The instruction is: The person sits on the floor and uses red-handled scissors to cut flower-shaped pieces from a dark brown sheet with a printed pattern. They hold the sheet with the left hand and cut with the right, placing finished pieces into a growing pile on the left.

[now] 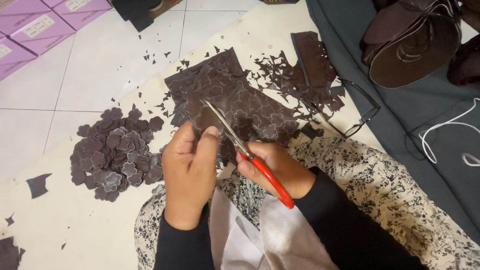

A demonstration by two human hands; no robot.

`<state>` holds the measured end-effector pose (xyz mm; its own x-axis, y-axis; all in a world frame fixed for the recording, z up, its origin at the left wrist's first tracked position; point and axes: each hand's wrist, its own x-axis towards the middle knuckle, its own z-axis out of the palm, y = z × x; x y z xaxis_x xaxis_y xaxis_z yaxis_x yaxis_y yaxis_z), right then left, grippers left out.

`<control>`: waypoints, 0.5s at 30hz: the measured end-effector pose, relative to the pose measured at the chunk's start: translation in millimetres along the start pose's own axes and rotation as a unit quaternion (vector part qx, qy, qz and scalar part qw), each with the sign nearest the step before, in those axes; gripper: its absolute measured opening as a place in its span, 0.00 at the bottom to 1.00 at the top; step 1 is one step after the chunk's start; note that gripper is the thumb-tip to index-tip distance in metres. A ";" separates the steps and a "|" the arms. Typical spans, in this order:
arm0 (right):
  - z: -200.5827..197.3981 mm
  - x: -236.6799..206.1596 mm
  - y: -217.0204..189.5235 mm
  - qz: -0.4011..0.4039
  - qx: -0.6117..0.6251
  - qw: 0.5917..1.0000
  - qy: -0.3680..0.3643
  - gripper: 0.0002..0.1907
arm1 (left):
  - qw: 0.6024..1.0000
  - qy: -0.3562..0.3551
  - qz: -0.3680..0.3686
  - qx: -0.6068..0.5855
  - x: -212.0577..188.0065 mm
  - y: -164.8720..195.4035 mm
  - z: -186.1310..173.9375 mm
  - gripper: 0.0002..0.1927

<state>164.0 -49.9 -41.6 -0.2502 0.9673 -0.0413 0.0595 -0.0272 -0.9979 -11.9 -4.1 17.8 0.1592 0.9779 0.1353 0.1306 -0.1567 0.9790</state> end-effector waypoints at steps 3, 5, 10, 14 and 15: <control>-2.3 0.0 -0.5 -0.050 -0.042 0.998 -0.013 0.32 | 1.000 -0.010 -0.009 -0.014 -4.2 1.8 3.6 0.08; -2.0 -0.1 -0.4 -0.022 -0.026 0.999 -0.007 0.31 | 1.000 -0.002 -0.015 -0.016 -4.0 2.2 5.3 0.08; -0.3 -0.4 0.3 -0.006 0.015 1.000 0.000 0.29 | 0.998 0.012 -0.029 -0.062 -4.2 -0.5 8.9 0.08; 0.7 1.3 2.6 -0.010 0.027 1.000 -0.005 0.28 | 0.996 0.020 -0.023 -0.082 -1.1 -6.2 8.5 0.07; 1.0 1.6 3.2 -0.014 0.031 0.999 -0.007 0.28 | 0.995 0.024 -0.024 -0.096 -0.3 -7.5 8.5 0.06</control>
<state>162.9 -48.7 -44.9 -0.2640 0.9644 -0.0127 -0.0073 -0.0152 -0.9999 -4.6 -4.4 9.2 0.1101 0.9898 0.0907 -0.0535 -0.0852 0.9949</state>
